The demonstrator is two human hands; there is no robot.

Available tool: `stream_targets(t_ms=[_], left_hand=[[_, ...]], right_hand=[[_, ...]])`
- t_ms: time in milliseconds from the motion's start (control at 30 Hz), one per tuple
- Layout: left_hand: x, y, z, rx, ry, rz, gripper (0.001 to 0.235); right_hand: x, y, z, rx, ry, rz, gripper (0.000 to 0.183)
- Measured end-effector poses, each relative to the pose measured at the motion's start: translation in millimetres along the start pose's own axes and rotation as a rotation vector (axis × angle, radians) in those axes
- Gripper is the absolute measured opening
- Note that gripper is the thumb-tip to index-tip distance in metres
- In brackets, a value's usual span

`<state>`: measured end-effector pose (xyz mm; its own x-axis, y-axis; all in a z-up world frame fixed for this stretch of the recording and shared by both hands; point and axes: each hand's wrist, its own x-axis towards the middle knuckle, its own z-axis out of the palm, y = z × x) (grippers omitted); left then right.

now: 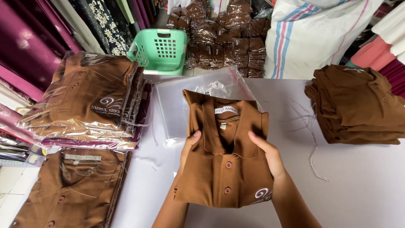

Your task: The person places brown polo shirts into clear plastic bags by hand and seals the bags.

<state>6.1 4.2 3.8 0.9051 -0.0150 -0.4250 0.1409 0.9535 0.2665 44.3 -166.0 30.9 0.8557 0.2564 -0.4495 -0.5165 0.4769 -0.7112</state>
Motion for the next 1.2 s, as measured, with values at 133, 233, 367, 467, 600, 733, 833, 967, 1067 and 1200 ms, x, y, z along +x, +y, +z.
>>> stream_targets(t_ms=[133, 233, 367, 467, 600, 733, 833, 967, 1067, 1200], left_hand=[[107, 26, -94, 0.794, -0.231, 0.492, 0.086], [55, 20, -52, 0.927, -0.366, 0.615, 0.089], [22, 11, -26, 1.031, -0.443, 0.725, 0.089], [11, 6, -17, 1.119, -0.429, 0.753, 0.088], [-2, -1, -4, 1.226, -0.378, 0.770, 0.079], [-11, -5, 6, 1.286, -0.360, 0.730, 0.075], [-6, -8, 5, 1.308, -0.316, 0.733, 0.091], [-3, -3, -3, 1.530, -0.551, 0.914, 0.106], [-7, -1, 1, 1.529, -0.675, 0.748, 0.113], [-5, 8, 1, 1.271, -0.943, 0.658, 0.103]], right_hand=[[1, 2, -1, -0.165, -0.041, -0.049, 0.056], [9, 12, -9, -0.362, -0.044, -0.164, 0.071], [13, 19, -4, -0.592, -0.014, -0.267, 0.094], [15, 34, -7, -0.709, -0.004, -0.353, 0.102], [25, 38, -13, -0.734, -0.193, -0.490, 0.090], [-18, 4, 43, -0.567, -0.263, -0.423, 0.075], [-28, -3, 49, -0.688, -0.297, -0.373, 0.102], [0, 11, 22, -0.665, -0.451, -0.466, 0.081], [11, 11, 4, -0.616, -0.477, -0.435, 0.071], [5, -5, -1, -0.604, -0.330, -0.303, 0.073]])
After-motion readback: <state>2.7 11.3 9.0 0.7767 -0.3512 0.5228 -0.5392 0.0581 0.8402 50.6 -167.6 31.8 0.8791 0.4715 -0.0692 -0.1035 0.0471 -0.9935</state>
